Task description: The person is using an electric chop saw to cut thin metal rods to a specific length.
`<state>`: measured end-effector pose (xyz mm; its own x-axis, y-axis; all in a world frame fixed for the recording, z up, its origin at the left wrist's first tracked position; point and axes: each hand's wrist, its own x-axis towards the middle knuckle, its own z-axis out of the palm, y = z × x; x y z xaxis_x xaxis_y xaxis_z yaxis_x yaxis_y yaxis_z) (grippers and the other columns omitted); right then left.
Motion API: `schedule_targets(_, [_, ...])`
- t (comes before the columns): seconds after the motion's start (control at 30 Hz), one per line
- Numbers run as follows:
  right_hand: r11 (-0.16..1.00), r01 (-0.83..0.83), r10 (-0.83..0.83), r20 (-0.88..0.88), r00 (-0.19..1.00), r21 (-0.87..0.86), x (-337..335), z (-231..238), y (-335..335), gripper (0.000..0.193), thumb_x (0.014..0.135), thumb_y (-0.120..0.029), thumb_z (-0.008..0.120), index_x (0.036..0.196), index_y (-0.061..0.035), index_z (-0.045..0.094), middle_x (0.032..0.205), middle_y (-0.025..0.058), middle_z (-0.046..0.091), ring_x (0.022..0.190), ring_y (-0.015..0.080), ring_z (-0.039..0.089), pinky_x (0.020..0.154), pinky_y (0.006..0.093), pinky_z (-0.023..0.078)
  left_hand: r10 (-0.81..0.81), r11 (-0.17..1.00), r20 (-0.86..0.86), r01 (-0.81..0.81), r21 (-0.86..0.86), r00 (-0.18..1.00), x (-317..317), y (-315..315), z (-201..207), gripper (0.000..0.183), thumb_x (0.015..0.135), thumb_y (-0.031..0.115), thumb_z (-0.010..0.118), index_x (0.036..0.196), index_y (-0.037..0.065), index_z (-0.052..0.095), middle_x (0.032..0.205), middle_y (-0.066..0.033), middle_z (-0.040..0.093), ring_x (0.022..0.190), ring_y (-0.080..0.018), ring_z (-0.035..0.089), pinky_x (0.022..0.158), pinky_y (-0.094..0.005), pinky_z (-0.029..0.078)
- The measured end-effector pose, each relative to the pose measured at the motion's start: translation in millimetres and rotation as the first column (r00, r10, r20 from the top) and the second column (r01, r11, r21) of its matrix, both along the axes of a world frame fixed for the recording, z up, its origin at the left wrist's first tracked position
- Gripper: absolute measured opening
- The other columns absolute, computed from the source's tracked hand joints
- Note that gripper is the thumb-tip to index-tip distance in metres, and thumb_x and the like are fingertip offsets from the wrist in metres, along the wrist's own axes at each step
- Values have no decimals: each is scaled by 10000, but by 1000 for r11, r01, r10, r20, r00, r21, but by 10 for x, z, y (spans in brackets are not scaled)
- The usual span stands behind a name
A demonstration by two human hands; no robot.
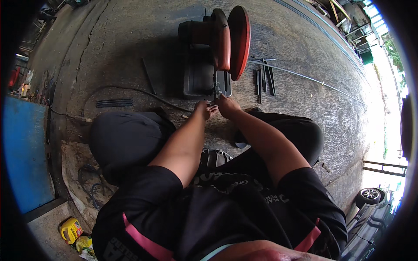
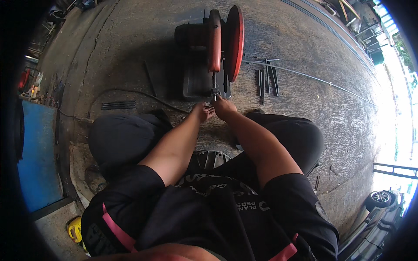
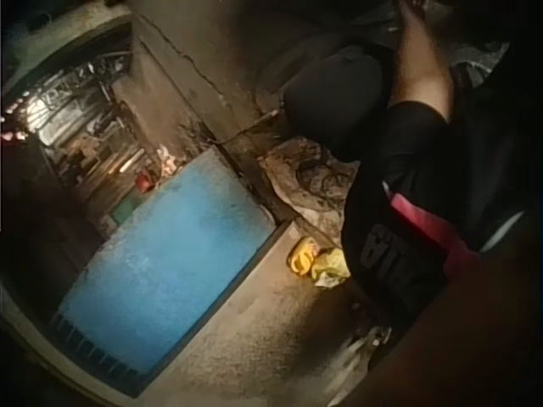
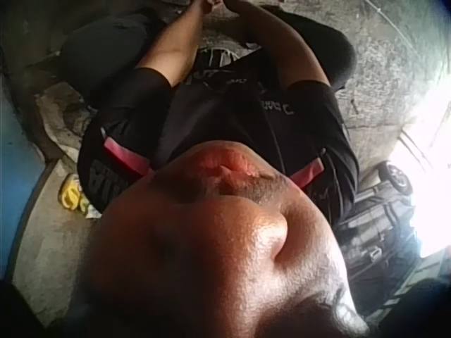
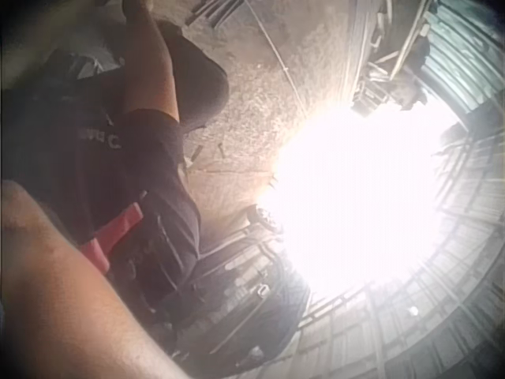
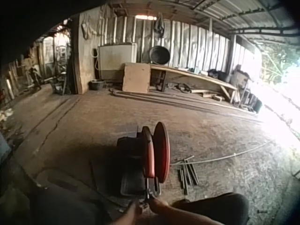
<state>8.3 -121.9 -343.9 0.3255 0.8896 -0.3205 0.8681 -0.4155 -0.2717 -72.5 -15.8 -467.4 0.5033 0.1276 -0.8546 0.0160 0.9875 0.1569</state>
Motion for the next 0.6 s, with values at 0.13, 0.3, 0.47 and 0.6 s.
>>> schedule_targets(0.13, [996, 90, -88, -80, 993, 25, -3, 21, -8, 195, 859, -159, 511, 1024, -98, 593, 1104, 170, 580, 1014, 336, 606, 817, 440, 500, 106, 994, -18, -106, -30, 994, 70, 27, 20, 268, 943, 173, 384, 1153, 7, 408, 1044, -187, 531, 920, -316, 563, 832, -478, 503])
schedule_targets(0.3, [985, 149, -139, -113, 984, 86, 133, -85, 66, 191, 851, -141, 514, 1018, -101, 598, 1055, 159, 600, 966, 346, 621, 799, 444, 510, 324, 923, -49, -327, -201, 945, 55, -54, -37, 266, 950, 94, 379, 1194, -6, 412, 1015, -178, 523, 854, -260, 576, 771, -376, 532])
schedule_targets(0.47, [974, 137, -116, -119, 986, 183, 270, -285, 74, 206, 844, -123, 490, 1020, -95, 592, 1064, 161, 593, 930, 360, 623, 766, 452, 519, 306, 942, -151, -322, -96, 940, 205, 3, -27, 254, 974, 122, 327, 1132, -16, 470, 933, -142, 513, 823, -240, 531, 759, -336, 508])
schedule_targets(0.6, [960, 147, -122, -118, 986, 239, 343, -391, 68, 220, 826, -94, 484, 1012, -100, 600, 1042, 161, 587, 907, 363, 623, 743, 446, 525, 223, 961, -25, -224, -161, 974, 163, 37, -3, 272, 980, 182, 347, 1077, -27, 493, 956, -148, 521, 828, -239, 528, 752, -338, 501])
